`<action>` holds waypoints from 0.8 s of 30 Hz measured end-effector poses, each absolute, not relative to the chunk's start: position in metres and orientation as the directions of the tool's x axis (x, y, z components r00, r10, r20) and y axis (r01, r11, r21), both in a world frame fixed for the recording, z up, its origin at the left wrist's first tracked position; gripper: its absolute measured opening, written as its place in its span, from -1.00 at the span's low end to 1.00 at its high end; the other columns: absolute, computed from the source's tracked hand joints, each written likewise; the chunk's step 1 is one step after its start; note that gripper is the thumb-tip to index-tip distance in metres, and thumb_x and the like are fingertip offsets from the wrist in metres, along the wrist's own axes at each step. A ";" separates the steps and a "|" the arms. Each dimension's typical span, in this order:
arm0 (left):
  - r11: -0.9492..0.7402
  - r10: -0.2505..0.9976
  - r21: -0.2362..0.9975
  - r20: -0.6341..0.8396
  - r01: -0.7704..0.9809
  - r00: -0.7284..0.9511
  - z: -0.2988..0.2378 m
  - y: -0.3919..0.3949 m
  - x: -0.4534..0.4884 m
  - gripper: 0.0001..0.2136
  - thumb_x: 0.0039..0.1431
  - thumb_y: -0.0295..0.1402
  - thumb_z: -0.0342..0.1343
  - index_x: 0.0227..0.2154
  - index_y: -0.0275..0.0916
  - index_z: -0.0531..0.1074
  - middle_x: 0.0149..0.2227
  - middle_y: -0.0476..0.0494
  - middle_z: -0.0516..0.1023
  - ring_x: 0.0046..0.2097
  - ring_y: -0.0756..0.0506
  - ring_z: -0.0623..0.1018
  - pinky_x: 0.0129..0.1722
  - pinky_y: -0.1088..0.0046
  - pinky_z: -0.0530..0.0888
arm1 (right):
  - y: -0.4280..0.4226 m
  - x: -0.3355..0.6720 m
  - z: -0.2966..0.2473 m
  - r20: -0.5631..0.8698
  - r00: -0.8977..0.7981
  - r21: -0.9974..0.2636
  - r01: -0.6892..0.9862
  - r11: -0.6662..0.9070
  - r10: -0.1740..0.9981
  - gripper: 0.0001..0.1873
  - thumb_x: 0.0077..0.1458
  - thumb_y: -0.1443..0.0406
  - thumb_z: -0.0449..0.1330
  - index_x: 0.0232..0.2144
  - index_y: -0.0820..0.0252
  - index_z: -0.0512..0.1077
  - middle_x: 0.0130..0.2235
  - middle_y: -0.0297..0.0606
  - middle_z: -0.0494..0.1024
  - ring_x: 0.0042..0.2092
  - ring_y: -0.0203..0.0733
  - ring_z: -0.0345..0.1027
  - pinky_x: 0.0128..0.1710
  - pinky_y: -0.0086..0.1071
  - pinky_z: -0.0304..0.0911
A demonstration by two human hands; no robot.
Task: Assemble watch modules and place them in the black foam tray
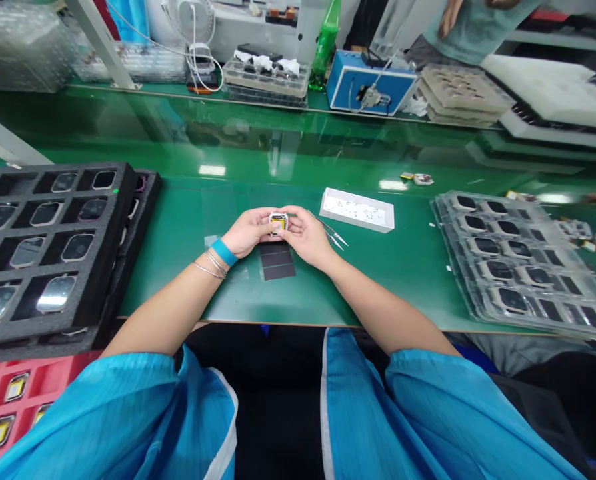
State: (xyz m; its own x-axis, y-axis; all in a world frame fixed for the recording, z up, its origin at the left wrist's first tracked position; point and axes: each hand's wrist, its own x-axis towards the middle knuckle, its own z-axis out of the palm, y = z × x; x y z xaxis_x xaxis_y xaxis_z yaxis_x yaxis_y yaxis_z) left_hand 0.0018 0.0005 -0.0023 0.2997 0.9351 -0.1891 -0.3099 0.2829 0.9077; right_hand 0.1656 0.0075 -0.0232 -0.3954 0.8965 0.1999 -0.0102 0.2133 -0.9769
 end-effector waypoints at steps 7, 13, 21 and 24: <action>0.332 0.930 0.864 -0.231 -0.379 0.287 -0.001 0.007 -0.007 -0.72 0.11 -0.44 0.23 -0.08 -0.25 0.51 -0.13 -0.18 0.61 -0.16 -0.04 0.61 -0.01 0.33 0.54 | 0.023 0.172 -0.027 0.140 -0.342 -0.990 -0.023 0.141 0.929 -0.34 -0.12 0.06 0.38 0.02 0.06 0.32 -0.07 -0.22 0.58 -0.04 -0.11 0.49 0.08 -0.14 0.37; 0.246 0.951 0.913 -0.162 -0.326 0.264 0.000 0.010 -0.012 -0.57 0.08 -0.43 0.23 0.05 -0.18 0.45 -0.06 -0.14 0.57 -0.03 -0.10 0.57 0.10 0.26 0.45 | 0.032 0.176 -0.032 0.134 -0.221 -0.991 -0.024 0.132 0.966 -0.46 -0.05 -0.05 0.30 -0.09 0.05 0.32 -0.17 -0.27 0.60 -0.16 -0.17 0.51 -0.08 -0.19 0.45; -0.248 0.959 0.769 0.281 0.589 0.036 -0.010 0.014 -0.012 -0.40 -0.19 -0.55 0.37 0.02 -0.21 0.45 -0.20 -0.11 0.48 -0.16 -0.11 0.51 -0.07 0.27 0.50 | 0.037 0.179 -0.034 0.213 -0.151 -0.969 0.095 0.229 0.965 -0.54 -0.01 -0.03 0.24 -0.15 0.09 0.36 -0.36 -0.33 0.55 -0.30 -0.20 0.48 -0.14 -0.20 0.41; -0.283 0.949 0.689 0.301 0.668 0.092 -0.009 0.012 -0.012 -0.41 -0.18 -0.55 0.38 0.01 -0.20 0.44 -0.22 -0.08 0.47 -0.17 -0.11 0.50 -0.07 0.29 0.48 | 0.034 0.178 -0.034 0.242 -0.158 -0.956 0.131 0.263 0.957 -0.57 0.02 -0.01 0.22 -0.15 0.10 0.38 -0.36 -0.33 0.55 -0.30 -0.20 0.47 -0.15 -0.19 0.39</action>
State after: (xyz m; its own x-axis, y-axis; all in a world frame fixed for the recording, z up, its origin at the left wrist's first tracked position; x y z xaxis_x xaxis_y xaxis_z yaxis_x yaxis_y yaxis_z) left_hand -0.0119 0.0119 -0.0093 0.0924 0.9492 0.3008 0.6676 -0.2832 0.6886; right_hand 0.1778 0.0345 -0.0344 -0.1578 0.9575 0.2415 0.1311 0.2628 -0.9559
